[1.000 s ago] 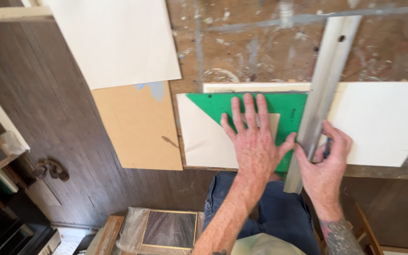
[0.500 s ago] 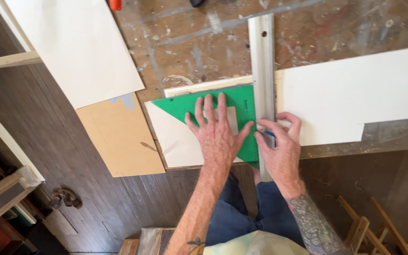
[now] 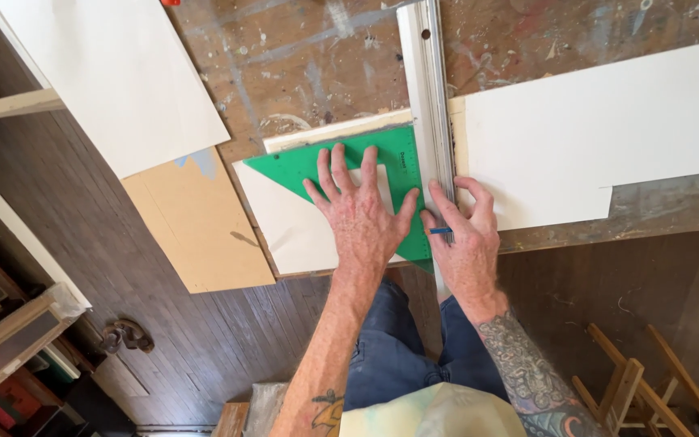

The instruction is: Measuring and marking lines on paper and cardboard using a ruler, triangle, and pencil on a workbench.

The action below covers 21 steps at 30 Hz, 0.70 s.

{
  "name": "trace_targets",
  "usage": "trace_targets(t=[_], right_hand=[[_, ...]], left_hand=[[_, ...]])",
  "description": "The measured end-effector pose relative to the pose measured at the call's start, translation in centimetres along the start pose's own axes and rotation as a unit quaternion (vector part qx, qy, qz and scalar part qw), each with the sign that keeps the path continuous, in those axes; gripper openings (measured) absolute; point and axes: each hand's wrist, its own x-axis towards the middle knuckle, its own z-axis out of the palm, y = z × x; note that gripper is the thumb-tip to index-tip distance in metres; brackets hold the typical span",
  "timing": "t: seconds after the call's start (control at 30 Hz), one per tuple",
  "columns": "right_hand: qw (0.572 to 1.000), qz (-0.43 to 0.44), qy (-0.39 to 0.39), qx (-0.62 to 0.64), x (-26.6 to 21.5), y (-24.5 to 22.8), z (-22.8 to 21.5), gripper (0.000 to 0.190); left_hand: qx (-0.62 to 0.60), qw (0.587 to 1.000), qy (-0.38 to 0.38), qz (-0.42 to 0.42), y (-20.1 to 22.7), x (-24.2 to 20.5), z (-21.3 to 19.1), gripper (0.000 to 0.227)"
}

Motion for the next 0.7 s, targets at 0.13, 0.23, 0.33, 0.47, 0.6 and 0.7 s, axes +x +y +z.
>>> trace_targets(t=[0.13, 0.23, 0.33, 0.47, 0.6, 0.7], right_hand=[[0.998, -0.011, -0.068, 0.013, 0.7, 0.0, -2.0, 0.060], [0.990, -0.005, -0.141, 0.024, 1.4, 0.3, -3.2, 0.053], [0.988, -0.010, -0.155, 0.019, 1.5, 1.0, -3.3, 0.057], [0.986, -0.010, -0.166, 0.011, 1.0, 0.6, -3.3, 0.064], [0.987, -0.018, -0.162, -0.016, 0.7, 0.1, -3.0, 0.068], [0.986, -0.012, -0.165, -0.021, 0.7, -0.3, -3.0, 0.067]], left_hand=[[-0.006, 1.000, -0.002, -0.002, 0.2, 0.0, -0.4, 0.088], [0.001, 1.000, 0.003, -0.005, 0.2, -0.2, -0.5, 0.088], [0.007, 1.000, 0.013, 0.002, 0.0, -0.2, -0.3, 0.086], [0.015, 0.999, 0.032, 0.020, -0.6, -0.3, 0.2, 0.086], [0.018, 0.998, 0.048, 0.047, -1.3, -0.2, 1.1, 0.085], [0.005, 0.997, 0.042, 0.061, -1.4, -0.1, 1.7, 0.085]])
